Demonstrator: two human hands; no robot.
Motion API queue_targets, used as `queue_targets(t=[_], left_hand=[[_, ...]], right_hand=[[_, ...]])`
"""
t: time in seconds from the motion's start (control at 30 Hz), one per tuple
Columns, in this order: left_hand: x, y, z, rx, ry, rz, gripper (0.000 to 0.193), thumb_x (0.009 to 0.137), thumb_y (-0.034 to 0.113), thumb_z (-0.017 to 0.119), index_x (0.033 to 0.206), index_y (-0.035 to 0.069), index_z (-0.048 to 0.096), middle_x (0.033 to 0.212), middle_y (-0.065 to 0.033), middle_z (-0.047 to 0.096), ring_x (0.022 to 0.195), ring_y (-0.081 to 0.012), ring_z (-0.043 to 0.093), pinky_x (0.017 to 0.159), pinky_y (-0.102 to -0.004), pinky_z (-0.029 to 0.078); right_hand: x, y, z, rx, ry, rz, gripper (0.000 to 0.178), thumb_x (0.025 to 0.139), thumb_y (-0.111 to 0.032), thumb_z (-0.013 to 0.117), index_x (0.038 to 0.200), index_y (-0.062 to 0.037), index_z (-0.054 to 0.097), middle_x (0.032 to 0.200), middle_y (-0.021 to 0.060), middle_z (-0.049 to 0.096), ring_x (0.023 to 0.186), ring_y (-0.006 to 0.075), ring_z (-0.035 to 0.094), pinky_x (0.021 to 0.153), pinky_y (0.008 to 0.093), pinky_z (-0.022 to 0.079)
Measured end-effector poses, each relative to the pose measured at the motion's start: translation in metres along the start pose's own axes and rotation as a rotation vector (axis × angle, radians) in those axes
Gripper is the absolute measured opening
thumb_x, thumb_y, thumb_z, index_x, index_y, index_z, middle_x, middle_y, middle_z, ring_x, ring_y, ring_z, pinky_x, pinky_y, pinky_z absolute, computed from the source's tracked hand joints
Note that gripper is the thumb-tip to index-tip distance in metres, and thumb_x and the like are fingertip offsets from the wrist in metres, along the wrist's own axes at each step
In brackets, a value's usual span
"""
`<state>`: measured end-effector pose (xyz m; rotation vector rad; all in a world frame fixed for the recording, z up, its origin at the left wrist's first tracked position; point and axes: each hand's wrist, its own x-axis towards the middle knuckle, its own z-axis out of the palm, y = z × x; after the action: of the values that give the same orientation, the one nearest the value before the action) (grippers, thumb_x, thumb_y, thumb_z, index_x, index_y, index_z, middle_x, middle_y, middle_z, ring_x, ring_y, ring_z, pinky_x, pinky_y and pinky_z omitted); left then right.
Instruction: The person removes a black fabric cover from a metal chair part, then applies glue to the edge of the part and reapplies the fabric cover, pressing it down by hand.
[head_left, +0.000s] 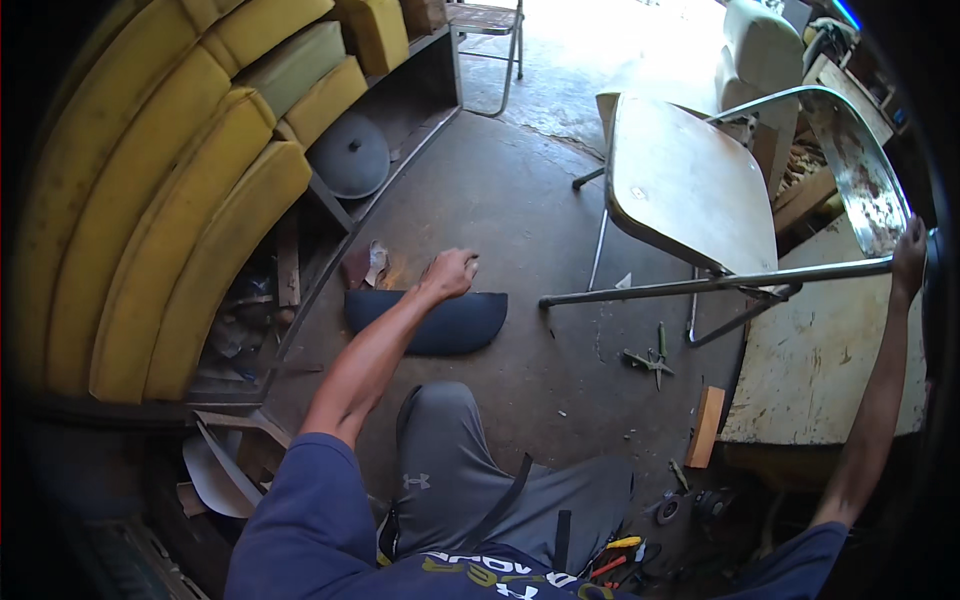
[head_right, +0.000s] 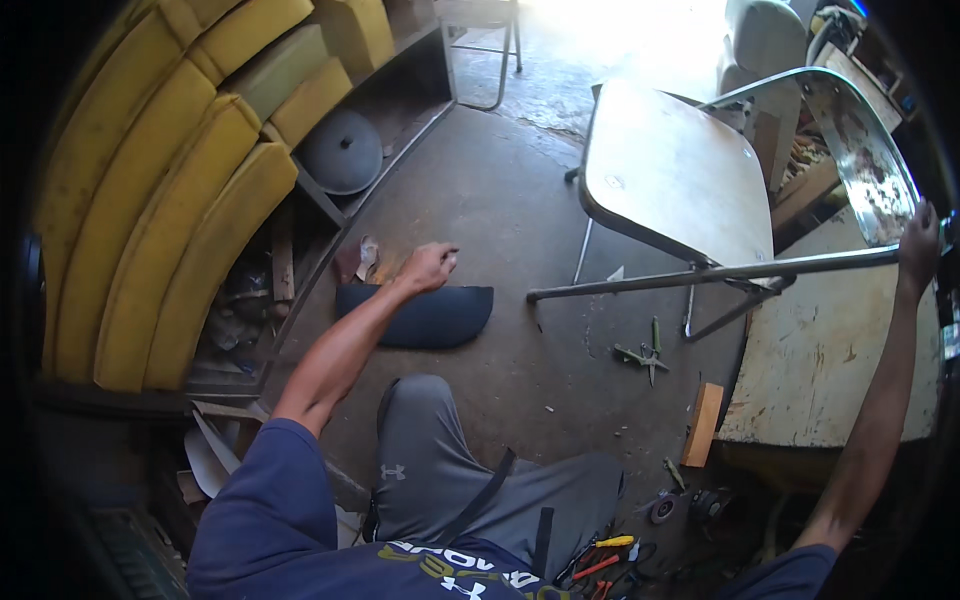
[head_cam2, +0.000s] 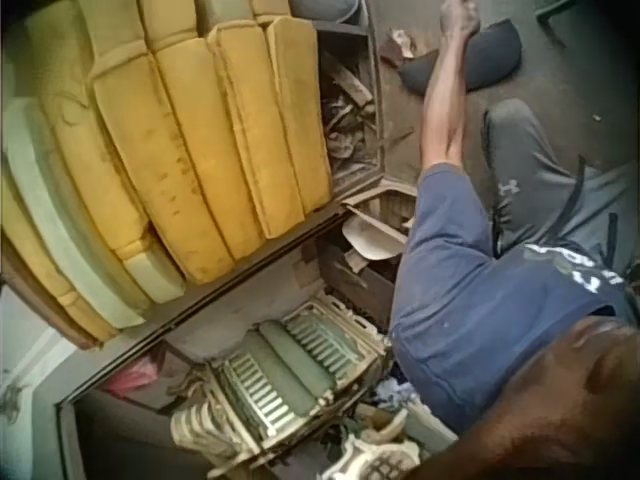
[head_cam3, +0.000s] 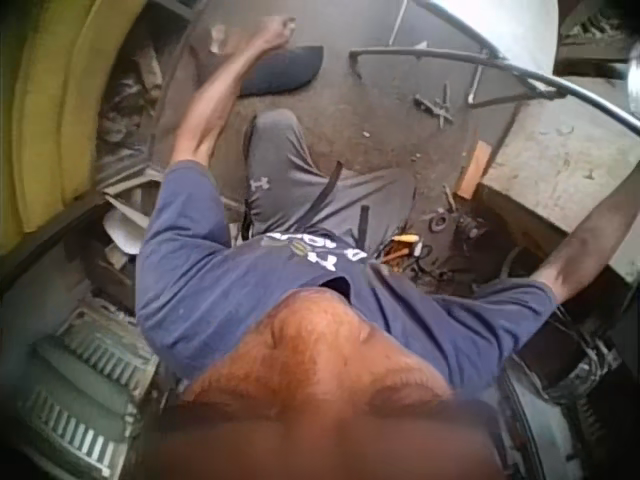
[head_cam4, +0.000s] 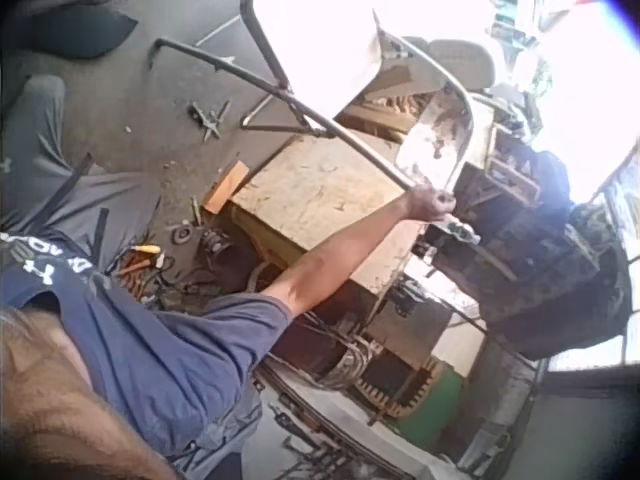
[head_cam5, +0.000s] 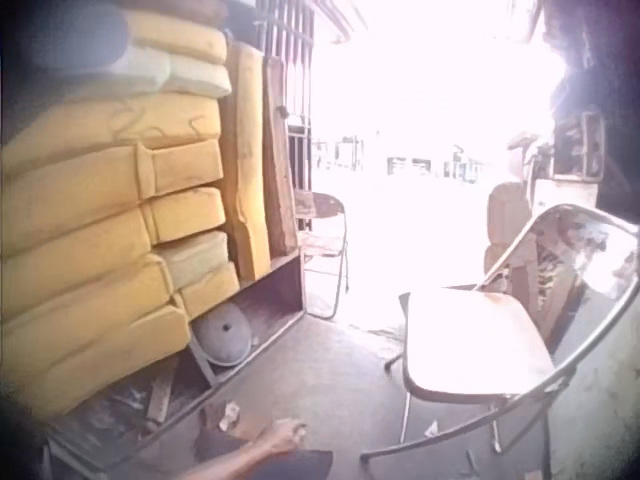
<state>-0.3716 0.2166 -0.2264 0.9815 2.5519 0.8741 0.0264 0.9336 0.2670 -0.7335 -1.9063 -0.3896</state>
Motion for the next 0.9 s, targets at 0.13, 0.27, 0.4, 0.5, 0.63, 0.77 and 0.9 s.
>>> queue_targets(t=[0.13,0.27,0.4,0.5,0.63,0.77,0.9], left_hand=[[-0.137,-0.127,0.006,0.052,0.191,-0.752,0.062,0.092,0.027,0.071,0.146,0.005,0.049,0.147,-0.0260,0.049,0.141,-0.0444,0.042,0.112,-0.0512,0.042],[-0.150,-0.161,0.017,-0.146,0.545,-1.159,0.066,0.093,0.030,0.072,0.144,-0.001,0.043,0.145,-0.0300,0.050,0.138,-0.0434,0.047,0.110,-0.0498,0.045],[-0.183,-0.288,0.013,-0.617,0.713,-1.061,0.059,0.096,0.033,0.073,0.139,0.000,0.049,0.132,-0.0207,0.063,0.114,-0.0340,0.066,0.101,-0.0404,0.050],[-0.183,-0.224,0.016,-1.328,0.455,-0.868,0.046,0.101,0.030,0.068,0.136,0.003,0.055,0.132,-0.0116,0.064,0.118,-0.0285,0.062,0.102,-0.0461,0.047],[-0.220,-0.203,0.006,-1.535,0.659,-0.566,0.033,0.106,0.027,0.060,0.133,0.009,0.057,0.130,-0.0093,0.063,0.119,-0.0275,0.061,0.094,-0.0569,0.052],[-0.252,-0.133,-0.005,-1.680,0.612,-0.516,0.033,0.106,0.026,0.059,0.136,0.012,0.057,0.130,-0.0059,0.064,0.118,-0.0245,0.064,0.096,-0.0528,0.055],[-0.274,-0.089,0.001,-1.824,0.491,-0.334,0.036,0.107,0.022,0.056,0.142,0.014,0.054,0.131,-0.0076,0.066,0.117,-0.0263,0.067,0.095,-0.0466,0.058]], right_hand=[[-0.280,-0.184,-0.070,0.000,-0.218,-0.189,0.049,0.106,-0.019,0.056,0.151,-0.0037,0.047,0.147,0.0252,0.051,0.129,0.0386,0.053,0.106,0.0466,0.045],[-0.506,-0.233,-0.218,-0.033,-0.764,0.230,0.050,0.105,-0.022,0.057,0.149,0.0008,0.049,0.141,0.0238,0.051,0.131,0.0362,0.052,0.104,0.0431,0.048],[-0.610,-0.218,-0.196,0.185,-0.933,0.704,0.044,0.101,-0.021,0.063,0.139,0.0006,0.059,0.131,0.0216,0.058,0.112,0.0330,0.065,0.093,0.0382,0.053],[-0.565,-0.228,-0.237,0.050,-0.908,0.333,0.040,0.102,-0.020,0.062,0.136,0.0015,0.061,0.121,0.0159,0.066,0.102,0.0245,0.069,0.085,0.0349,0.056],[-0.467,-0.328,-0.207,0.303,-1.160,0.531,0.036,0.104,-0.021,0.060,0.132,0.0007,0.064,0.116,0.0139,0.070,0.085,0.0180,0.073,0.072,0.0321,0.058],[-0.439,-0.365,-0.195,0.429,-1.547,0.519,0.049,0.103,-0.028,0.064,0.142,0.0000,0.056,0.115,0.0144,0.071,0.093,0.0195,0.073,0.074,0.0322,0.060],[-0.461,-0.411,-0.172,0.848,-1.496,0.686,0.058,0.100,-0.034,0.070,0.144,-0.0003,0.053,0.115,0.0158,0.070,0.104,0.0210,0.070,0.080,0.0346,0.060]])
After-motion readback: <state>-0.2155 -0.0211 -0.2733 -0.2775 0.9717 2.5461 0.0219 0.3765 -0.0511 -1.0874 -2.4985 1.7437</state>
